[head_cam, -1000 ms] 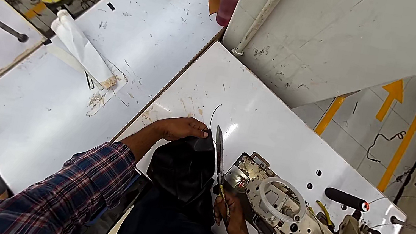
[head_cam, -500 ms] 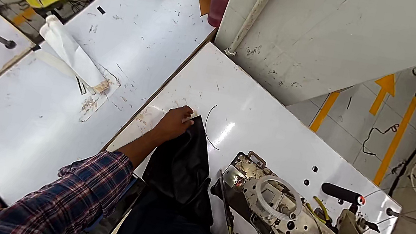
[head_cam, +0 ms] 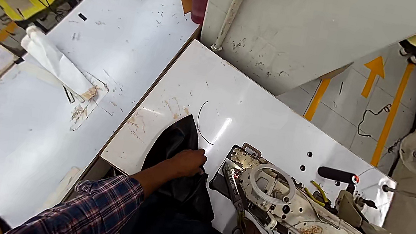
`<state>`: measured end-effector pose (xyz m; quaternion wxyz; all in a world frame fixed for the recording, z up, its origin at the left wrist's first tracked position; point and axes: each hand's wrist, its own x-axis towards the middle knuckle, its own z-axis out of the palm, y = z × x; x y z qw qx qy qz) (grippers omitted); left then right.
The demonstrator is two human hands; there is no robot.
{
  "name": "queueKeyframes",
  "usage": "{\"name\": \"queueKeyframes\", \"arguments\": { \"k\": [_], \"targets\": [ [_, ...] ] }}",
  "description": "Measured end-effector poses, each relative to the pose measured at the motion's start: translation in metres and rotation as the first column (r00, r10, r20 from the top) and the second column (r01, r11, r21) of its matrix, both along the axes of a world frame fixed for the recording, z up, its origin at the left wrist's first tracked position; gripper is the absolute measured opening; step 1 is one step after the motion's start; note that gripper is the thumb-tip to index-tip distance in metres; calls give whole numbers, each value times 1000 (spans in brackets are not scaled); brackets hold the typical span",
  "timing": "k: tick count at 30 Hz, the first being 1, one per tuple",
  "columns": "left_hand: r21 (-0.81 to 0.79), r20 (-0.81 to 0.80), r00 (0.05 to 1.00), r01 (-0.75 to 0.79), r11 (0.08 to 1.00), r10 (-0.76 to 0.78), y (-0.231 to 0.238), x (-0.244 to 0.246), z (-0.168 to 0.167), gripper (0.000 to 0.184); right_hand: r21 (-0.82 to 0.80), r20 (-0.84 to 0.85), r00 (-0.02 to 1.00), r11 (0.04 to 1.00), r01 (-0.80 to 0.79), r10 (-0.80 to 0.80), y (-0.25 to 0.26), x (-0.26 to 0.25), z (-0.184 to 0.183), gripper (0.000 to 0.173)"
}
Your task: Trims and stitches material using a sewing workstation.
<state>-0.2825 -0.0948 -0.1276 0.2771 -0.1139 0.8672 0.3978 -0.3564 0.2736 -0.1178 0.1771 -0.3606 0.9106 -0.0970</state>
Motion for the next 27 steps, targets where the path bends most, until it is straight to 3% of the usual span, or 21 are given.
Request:
{"name": "queueKeyframes", "arguments": {
  "k": [2,4,7,9,12,16,22,27],
  "targets": [
    [1,21,1000,6,1000,-6,-4,2,4,36,-76,28,999,996,-44,46,-26,1,14,31],
    [81,-41,999,-30,996,34,-8,9,-1,33,-129,253,967,992,-6,39,-63,1,23,31],
    [279,-42,989,-125,952,143,-11,20,-3,26,-132,547,837,988,79,6,-127,3,23,49],
    [421,25,974,-216,881,227,-12,27,3,20,-107,644,765,990,93,-2,-158,7,19,65],
    [580,141,940,-332,744,309,-15,40,13,14,-109,670,742,992,67,23,-175,7,15,56],
    [626,251,919,-395,672,305,-15,51,19,15,-117,698,715,991,59,40,-171,5,20,40],
    [688,329,868,-490,535,372,-8,59,11,15,-192,719,692,975,112,62,-164,5,18,45],
    [702,353,839,-530,476,414,0,60,11,15,-259,676,731,959,117,93,-145,1,19,55]
  ]
}}
